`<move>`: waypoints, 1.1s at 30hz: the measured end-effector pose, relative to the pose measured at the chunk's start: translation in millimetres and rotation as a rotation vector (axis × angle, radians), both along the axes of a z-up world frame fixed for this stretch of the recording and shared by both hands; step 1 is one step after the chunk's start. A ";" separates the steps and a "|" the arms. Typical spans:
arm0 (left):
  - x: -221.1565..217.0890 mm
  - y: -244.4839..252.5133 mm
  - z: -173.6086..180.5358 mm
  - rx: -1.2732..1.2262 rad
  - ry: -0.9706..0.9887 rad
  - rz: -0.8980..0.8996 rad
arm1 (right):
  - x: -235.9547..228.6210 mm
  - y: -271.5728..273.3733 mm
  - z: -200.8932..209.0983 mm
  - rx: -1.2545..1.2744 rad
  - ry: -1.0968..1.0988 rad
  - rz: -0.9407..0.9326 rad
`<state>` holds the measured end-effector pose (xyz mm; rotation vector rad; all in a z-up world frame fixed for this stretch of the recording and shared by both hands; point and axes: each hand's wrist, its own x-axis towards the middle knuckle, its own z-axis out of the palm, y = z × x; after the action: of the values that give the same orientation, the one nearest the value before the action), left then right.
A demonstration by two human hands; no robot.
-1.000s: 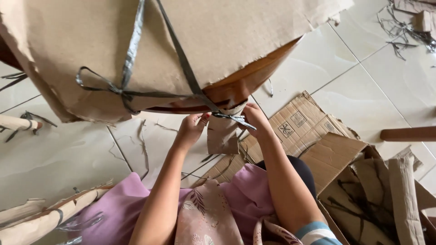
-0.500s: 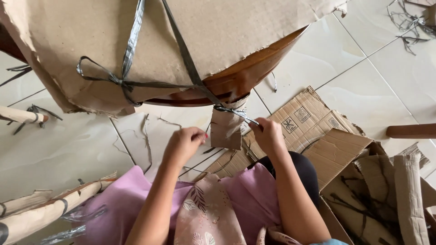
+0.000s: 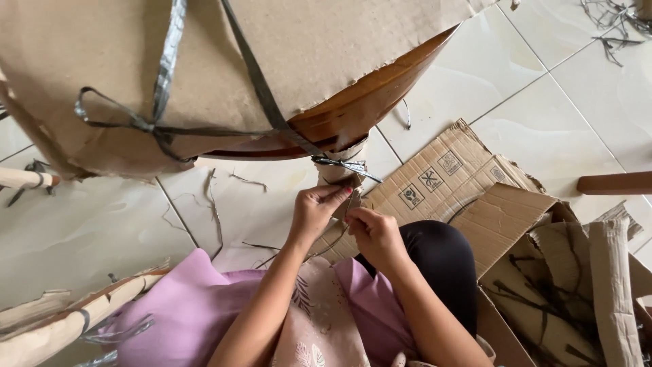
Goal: Unwrapping a wooden chair by cutting plastic straps and removing cardboard packaging using a small blade.
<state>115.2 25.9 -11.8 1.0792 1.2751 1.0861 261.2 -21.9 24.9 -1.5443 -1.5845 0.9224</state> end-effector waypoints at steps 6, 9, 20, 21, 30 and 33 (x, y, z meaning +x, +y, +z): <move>21.4 5.8 -21.2 0.125 -0.256 -0.019 | 41.1 21.2 -12.4 -0.143 0.400 -0.224; 24.1 2.1 -10.5 0.137 -0.339 -0.060 | 58.8 30.6 -39.2 -0.235 0.613 -0.299; 3.3 8.7 33.0 0.167 0.203 -0.062 | 42.4 22.4 -12.3 -0.134 0.453 -0.126; -4.1 8.6 46.3 0.206 0.358 -0.094 | 40.0 21.7 -5.9 -0.054 0.434 -0.080; -12.5 -12.5 5.0 0.474 0.804 -0.283 | 3.9 22.3 14.0 0.406 -0.042 0.102; -28.1 -4.6 42.7 0.558 0.803 -0.312 | 6.4 29.5 9.2 0.564 -0.057 0.194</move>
<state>87.1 21.3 31.0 2.2114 1.3508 0.7946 267.5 7.6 34.0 -1.0413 -1.8577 0.4654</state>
